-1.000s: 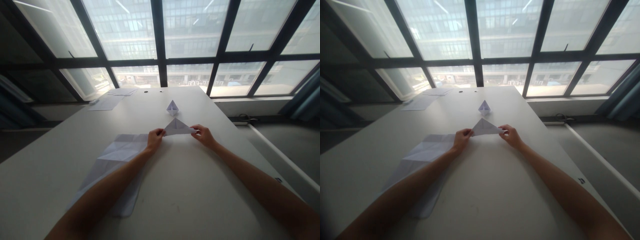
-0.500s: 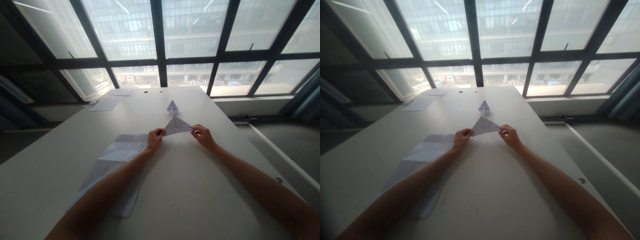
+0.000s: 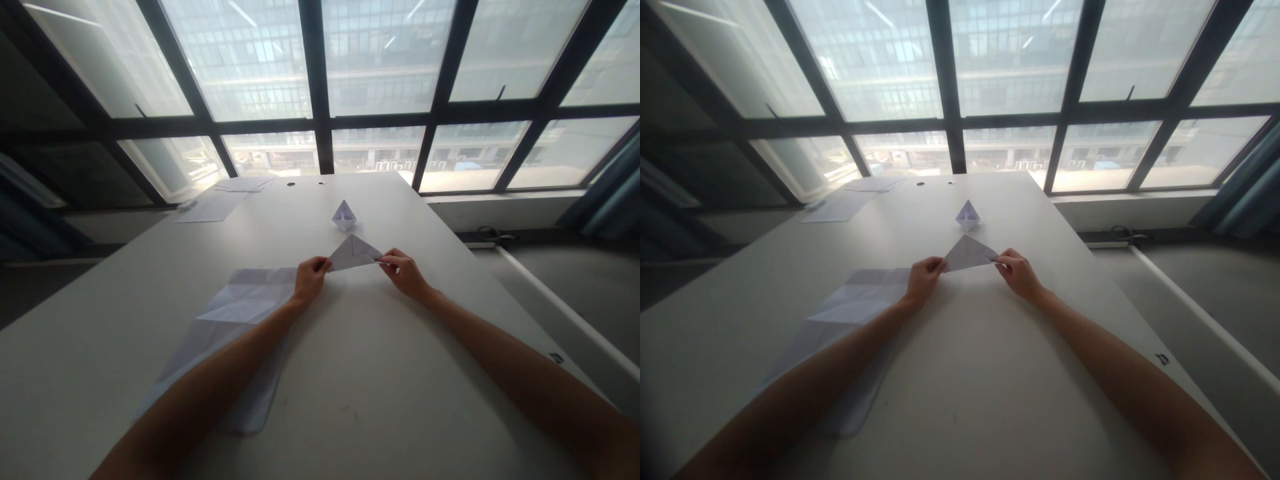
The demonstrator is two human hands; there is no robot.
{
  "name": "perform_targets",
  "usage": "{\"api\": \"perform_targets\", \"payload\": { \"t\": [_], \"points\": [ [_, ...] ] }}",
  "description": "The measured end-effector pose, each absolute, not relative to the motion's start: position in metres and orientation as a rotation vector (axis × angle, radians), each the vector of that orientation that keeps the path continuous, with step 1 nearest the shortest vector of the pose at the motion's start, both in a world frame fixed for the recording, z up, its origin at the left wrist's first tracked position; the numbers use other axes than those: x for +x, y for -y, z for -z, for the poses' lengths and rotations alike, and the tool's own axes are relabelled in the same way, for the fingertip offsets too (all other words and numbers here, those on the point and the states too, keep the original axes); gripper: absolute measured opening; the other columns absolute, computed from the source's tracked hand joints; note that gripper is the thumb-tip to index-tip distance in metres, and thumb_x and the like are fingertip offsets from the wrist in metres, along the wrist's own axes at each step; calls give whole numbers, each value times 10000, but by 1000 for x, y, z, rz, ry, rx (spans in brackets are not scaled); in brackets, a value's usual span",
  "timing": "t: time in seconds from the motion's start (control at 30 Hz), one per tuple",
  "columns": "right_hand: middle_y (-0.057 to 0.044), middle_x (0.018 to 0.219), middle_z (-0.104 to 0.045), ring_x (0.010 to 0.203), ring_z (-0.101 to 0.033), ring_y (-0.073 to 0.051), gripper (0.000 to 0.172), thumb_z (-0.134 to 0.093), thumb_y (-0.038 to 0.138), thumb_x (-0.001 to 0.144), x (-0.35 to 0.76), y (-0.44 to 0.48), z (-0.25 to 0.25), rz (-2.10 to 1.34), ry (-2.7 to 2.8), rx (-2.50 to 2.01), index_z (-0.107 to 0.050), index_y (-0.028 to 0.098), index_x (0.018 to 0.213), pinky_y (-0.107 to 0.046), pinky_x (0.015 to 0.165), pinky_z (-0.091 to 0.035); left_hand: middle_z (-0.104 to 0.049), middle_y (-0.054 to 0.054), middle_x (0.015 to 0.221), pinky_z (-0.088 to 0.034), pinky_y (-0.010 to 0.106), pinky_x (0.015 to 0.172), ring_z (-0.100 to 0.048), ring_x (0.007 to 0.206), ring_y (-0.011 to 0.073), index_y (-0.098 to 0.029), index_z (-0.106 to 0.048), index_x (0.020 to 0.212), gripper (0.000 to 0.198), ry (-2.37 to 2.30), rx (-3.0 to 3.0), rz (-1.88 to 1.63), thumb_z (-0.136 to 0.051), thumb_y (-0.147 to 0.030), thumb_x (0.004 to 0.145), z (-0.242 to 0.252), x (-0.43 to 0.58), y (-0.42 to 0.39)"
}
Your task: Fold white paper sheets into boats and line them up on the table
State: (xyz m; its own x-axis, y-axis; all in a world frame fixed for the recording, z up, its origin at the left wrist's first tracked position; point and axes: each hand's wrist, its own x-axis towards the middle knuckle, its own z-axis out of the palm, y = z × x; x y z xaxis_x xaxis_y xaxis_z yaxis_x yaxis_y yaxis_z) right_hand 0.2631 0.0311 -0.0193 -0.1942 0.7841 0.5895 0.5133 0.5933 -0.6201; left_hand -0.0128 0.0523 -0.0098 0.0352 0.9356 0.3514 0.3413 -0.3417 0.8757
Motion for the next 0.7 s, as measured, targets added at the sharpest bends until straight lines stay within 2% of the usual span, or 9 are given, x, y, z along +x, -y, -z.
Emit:
{"api": "perform_targets", "payload": {
  "t": [0.17,0.27,0.43,0.6,0.7],
  "points": [
    [-18,734,-628,644,-550,-148,234,-564,386,937,261,-30,16,-459,1638,-1066,-671,189,872,-275,591,-439,-743,46,768,-477,269,651,-657,703,182,-146,-743,826,244,-1281,1775,-1289,-643,-368,810,9,-12,-52],
    [18,680,-610,582,-532,-135,174,-614,356,891,259,-32,17,-594,1495,-1019,-619,201,969,-262,547,-424,-741,40,764,-479,268,652,-656,706,181,-153,-744,829,240,-1281,1796,-1286,-640,-369,809,9,-12,-51],
    [68,563,-570,501,-512,-126,249,-641,319,840,258,-35,18,-742,1335,-993,-532,220,1041,-243,489,-403,-744,37,767,-480,271,655,-657,706,181,-157,-746,828,230,-1275,1830,-1274,-639,-359,809,10,-12,-51],
    [75,592,-600,486,-566,-130,280,-674,329,816,257,-34,16,-743,1271,-953,-487,246,1006,-240,468,-436,-756,46,800,-499,280,680,-675,732,192,-155,-753,841,237,-1259,1833,-1264,-640,-361,814,10,-12,-51],
    [47,615,-620,508,-594,-139,245,-685,371,817,256,-35,17,-733,1265,-947,-543,222,951,-253,477,-457,-763,54,818,-511,285,691,-685,743,197,-155,-759,847,234,-1268,1827,-1269,-642,-355,816,10,-11,-51]
  ]
}}
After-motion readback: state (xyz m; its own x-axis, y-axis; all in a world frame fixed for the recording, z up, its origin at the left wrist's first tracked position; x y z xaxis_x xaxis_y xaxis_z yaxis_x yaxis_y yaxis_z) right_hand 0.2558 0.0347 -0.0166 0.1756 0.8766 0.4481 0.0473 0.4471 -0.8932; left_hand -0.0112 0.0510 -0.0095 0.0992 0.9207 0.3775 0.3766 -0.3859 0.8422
